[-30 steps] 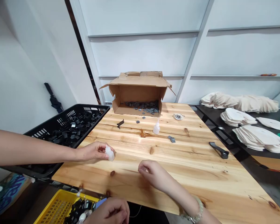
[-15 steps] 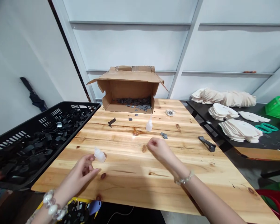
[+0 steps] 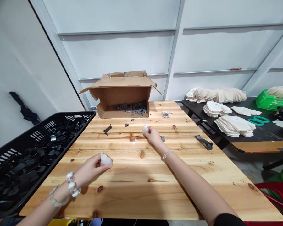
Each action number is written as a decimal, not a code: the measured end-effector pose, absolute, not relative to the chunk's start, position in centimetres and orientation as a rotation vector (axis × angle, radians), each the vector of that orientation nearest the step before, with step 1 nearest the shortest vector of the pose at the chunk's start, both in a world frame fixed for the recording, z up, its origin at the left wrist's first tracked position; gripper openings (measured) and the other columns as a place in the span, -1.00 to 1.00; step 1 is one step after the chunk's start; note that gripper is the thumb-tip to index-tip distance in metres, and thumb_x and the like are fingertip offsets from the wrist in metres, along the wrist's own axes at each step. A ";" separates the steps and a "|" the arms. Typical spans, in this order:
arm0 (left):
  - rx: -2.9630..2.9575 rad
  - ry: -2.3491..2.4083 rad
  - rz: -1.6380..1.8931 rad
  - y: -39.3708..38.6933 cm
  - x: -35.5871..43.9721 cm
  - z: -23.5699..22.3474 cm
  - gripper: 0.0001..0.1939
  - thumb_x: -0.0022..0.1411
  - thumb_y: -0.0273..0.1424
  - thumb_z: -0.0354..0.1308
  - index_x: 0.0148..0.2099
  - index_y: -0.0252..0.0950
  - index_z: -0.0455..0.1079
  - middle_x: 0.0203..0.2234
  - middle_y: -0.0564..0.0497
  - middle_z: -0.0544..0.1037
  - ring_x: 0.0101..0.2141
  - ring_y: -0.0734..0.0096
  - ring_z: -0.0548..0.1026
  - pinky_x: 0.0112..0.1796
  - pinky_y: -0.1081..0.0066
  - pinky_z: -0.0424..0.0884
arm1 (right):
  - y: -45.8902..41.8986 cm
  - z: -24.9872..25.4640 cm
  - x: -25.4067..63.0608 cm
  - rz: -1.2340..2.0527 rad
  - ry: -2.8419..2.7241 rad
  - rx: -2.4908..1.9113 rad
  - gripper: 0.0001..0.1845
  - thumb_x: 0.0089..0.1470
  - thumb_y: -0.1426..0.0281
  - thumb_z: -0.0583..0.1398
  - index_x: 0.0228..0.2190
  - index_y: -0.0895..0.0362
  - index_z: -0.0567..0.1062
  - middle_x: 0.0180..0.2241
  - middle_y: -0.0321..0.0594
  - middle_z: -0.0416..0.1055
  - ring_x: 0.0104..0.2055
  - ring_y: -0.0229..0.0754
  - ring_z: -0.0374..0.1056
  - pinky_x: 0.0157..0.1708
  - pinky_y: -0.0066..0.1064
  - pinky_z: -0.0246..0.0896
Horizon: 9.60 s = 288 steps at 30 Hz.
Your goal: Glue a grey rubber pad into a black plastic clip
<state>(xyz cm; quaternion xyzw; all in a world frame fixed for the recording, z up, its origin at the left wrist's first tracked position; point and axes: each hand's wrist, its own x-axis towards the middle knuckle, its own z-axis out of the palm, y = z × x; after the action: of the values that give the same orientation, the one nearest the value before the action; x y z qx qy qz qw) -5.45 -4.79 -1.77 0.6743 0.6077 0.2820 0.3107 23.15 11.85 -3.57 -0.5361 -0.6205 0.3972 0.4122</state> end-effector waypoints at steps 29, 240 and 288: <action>2.919 1.575 1.512 -2.6 -0.8 4.6 -0.94 0.21 -0.49 0.17 -0.26 -0.24 0.41 -0.33 0.00 0.45 -0.24 0.32 0.39 -0.12 0.24 0.18 | -0.3 1.4 22.7 1.807 -1.680 -0.813 -0.72 -0.01 0.18 0.22 -0.43 0.16 0.42 -0.48 -0.32 0.28 -0.43 -0.29 0.17 -0.39 -0.46 0.09; 1.034 0.904 0.711 -5.9 4.2 1.1 -0.61 0.11 -0.16 0.26 -0.19 -0.40 0.39 -0.44 -0.04 0.55 -0.58 0.51 0.48 -0.57 0.52 0.45 | -1.8 0.8 20.2 1.919 -1.052 -0.742 -0.82 -0.06 0.24 0.36 -0.44 0.10 0.63 -0.61 -0.35 0.23 -0.57 -0.37 0.15 -0.57 -0.45 0.07; 1.888 1.413 0.567 -4.9 2.1 1.2 -0.65 0.25 -0.09 0.05 -0.21 -0.27 0.44 -0.46 0.04 0.51 -0.43 0.37 0.44 -0.36 0.39 0.34 | 2.3 1.8 25.5 0.849 -1.313 -1.029 -0.90 -0.04 0.32 0.34 -0.39 0.04 0.59 -0.33 -0.24 0.48 -0.24 -0.19 0.37 -0.17 -0.30 0.25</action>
<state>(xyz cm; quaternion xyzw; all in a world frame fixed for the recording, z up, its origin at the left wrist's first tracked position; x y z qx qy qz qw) 2.11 -4.89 1.15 0.7290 0.5457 0.2191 0.3503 25.46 2.25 1.84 -0.4427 -0.5649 0.3651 0.5930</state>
